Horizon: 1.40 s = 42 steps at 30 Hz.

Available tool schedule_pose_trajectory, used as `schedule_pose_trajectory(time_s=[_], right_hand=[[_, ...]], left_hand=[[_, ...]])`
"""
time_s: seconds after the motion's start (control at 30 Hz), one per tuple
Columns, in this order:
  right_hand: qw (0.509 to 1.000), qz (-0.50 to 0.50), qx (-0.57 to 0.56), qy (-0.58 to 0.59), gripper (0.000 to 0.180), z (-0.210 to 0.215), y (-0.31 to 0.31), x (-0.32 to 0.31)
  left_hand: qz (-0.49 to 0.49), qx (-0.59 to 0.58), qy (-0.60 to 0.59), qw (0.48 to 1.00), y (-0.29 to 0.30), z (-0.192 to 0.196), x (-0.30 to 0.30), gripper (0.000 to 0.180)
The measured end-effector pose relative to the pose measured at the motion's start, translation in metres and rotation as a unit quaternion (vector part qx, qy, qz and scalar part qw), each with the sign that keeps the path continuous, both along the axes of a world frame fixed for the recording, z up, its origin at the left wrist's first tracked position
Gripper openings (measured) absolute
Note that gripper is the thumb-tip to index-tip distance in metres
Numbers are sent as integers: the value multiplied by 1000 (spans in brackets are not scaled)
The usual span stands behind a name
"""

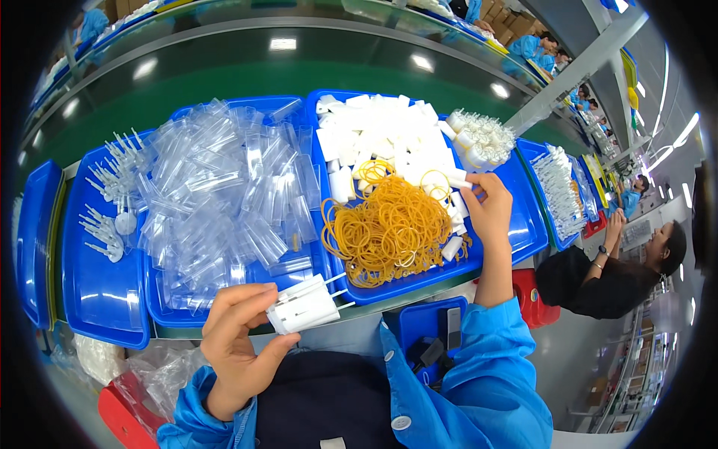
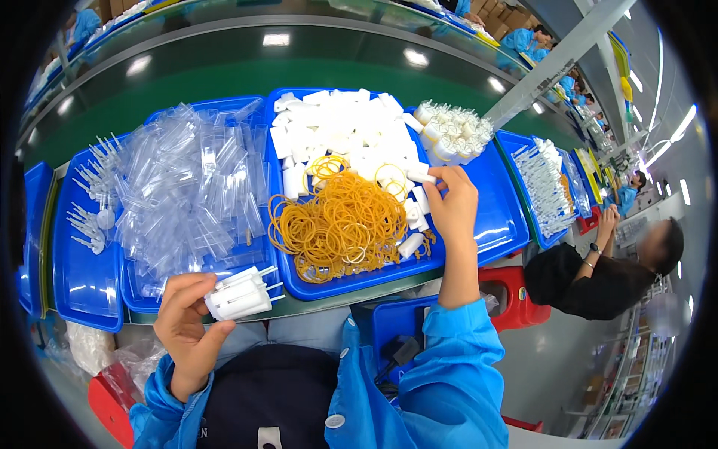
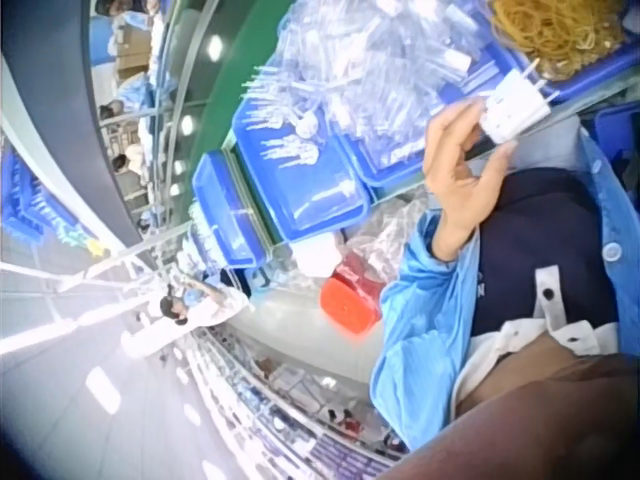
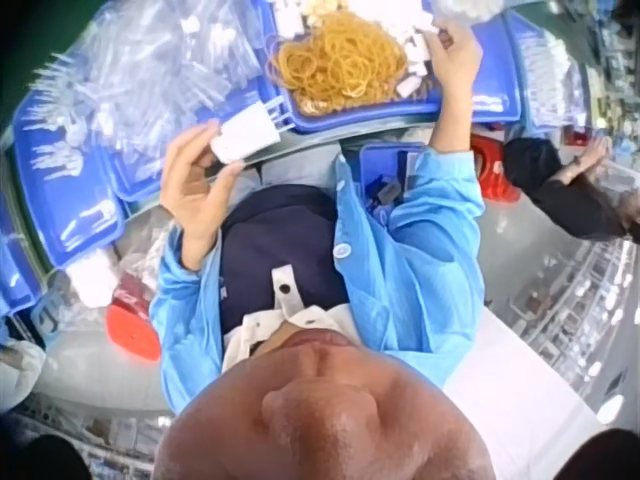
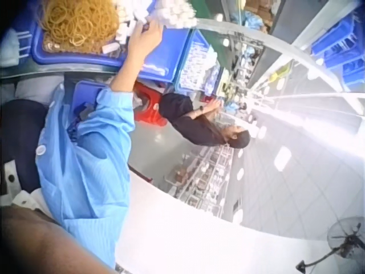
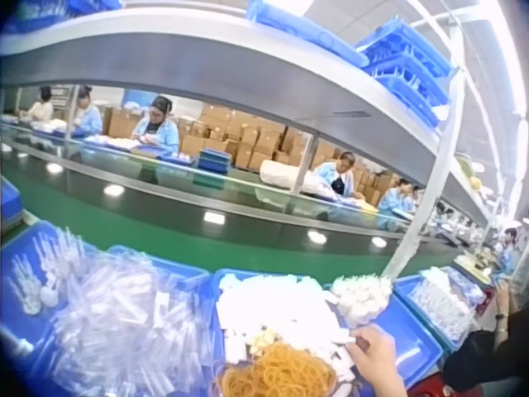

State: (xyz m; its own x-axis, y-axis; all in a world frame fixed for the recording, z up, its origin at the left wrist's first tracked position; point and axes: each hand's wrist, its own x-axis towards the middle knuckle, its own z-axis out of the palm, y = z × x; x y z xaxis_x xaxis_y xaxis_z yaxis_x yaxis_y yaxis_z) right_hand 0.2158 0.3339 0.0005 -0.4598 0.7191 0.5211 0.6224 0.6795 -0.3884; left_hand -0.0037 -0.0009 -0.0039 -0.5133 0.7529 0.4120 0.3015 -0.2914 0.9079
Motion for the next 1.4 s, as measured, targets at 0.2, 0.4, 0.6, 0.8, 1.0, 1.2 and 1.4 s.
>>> schedule_pose_trajectory(time_s=[0.2,0.4,0.6,0.8,1.0,1.2,1.4], right_hand=[[987,74,-38,139,15,17,-29,23],[933,168,-187,258,12,43,-103,-10],[858,298,-303,289,16,33,-151,-55],[774,333,-436,317,17,25,-163,-69],[753,340,-494,270,19,29,-175,-77],[845,372,-338,182,19,31,-178,-83],[855,345,-338,190,18,31,-191,-89]], left_hand=[[16,20,-81,996,2,2,1,43],[-15,32,-108,994,-1,-5,2,37],[17,37,-52,998,-1,-6,1,37],[23,46,-50,997,-5,-7,1,37],[2,33,21,999,-3,-8,-2,39],[6,26,33,999,-4,-9,-2,41],[-2,35,32,999,-3,-8,-2,42]])
